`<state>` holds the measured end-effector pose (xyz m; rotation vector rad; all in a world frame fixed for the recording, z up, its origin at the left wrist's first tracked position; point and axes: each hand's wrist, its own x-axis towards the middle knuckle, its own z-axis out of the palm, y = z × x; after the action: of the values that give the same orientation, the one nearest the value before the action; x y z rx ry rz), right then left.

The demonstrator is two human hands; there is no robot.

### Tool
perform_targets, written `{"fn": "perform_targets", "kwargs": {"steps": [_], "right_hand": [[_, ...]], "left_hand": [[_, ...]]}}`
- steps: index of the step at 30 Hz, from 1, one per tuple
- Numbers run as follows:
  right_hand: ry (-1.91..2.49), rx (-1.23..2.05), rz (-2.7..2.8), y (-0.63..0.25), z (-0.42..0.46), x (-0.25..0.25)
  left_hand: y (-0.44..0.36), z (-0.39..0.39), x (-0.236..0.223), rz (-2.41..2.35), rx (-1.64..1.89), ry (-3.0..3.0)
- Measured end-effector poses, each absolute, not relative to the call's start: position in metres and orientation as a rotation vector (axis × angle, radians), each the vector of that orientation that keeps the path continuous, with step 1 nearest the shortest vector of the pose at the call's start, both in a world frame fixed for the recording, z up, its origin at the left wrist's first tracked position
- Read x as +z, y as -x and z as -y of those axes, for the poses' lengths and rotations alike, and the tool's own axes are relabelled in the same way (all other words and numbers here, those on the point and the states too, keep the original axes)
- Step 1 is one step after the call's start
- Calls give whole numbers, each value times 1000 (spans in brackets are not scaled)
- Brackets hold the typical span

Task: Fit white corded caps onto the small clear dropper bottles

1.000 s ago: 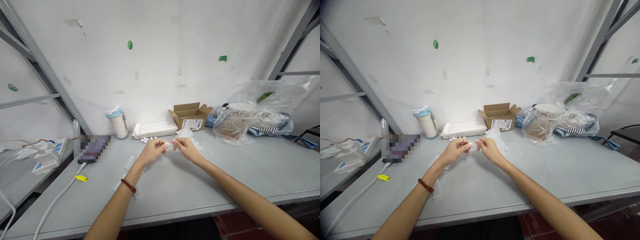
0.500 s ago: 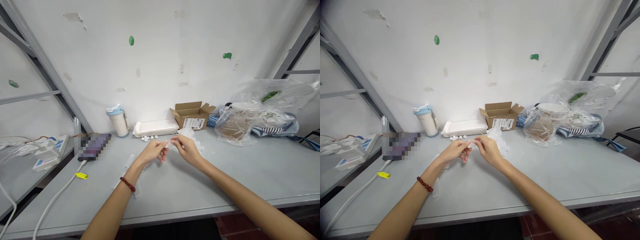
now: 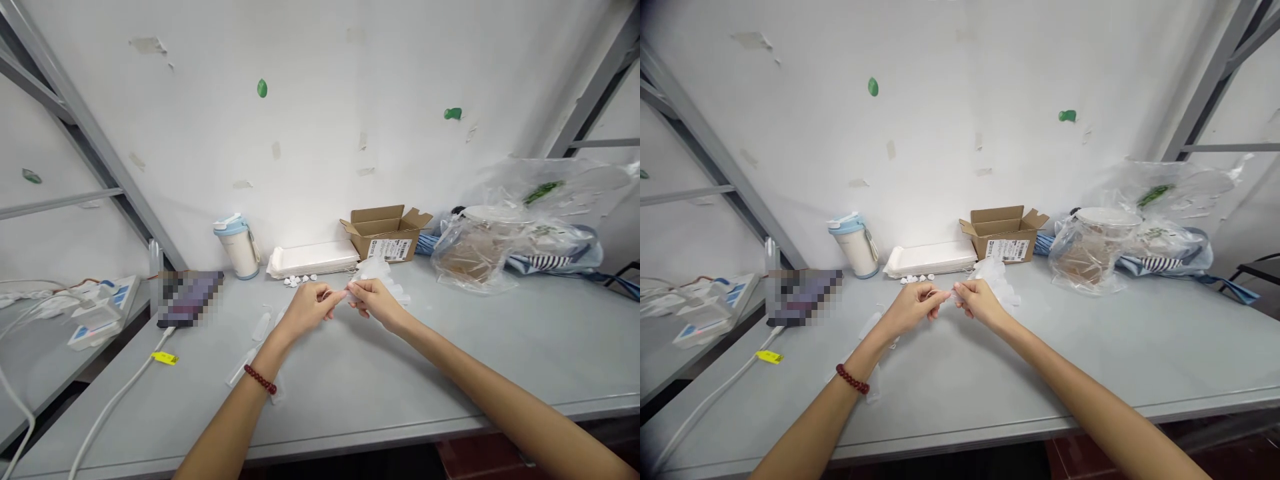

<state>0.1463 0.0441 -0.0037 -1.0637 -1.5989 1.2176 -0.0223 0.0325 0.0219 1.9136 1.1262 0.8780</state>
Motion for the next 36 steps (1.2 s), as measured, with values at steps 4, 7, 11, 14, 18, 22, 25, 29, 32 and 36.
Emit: {"fn": "perform_targets", "kwargs": {"steps": [4,7,11,14,18,22,25,29,32,36], "right_hand": [[1212,767,1609,-156,-51,0],[1298,393,1593,-170,-58,6],[1418,173,1652,-188,-66,14],[1509,61,1685,-198,-72,16],[1621,22,1748,-210,-79,15],[1624,109,1810,-217,-83,13],[1607,186,1827,-218,-84,14],[1597,193,1852,-220,-82,17],[1612,189,1900,-222,-81,19],[1614,188,1940,-222,-81,17]], "left_hand": [[41,-50,19,-1198,856,-1927],[59,-62,12,-1482,921,-2008],[72,-70,0,-1625,951,-2123],[73,-75,-7,-1646,896,-2209],[74,-84,-9,-1568,828,-2266],[81,-91,-8,-1529,836,-2174],[84,-93,-8,-1614,688,-2222],[81,-95,-6,-1689,463,-2343],[75,-98,-1,-1700,450,-2371],[65,-103,4,-1689,417,-2418]]}}
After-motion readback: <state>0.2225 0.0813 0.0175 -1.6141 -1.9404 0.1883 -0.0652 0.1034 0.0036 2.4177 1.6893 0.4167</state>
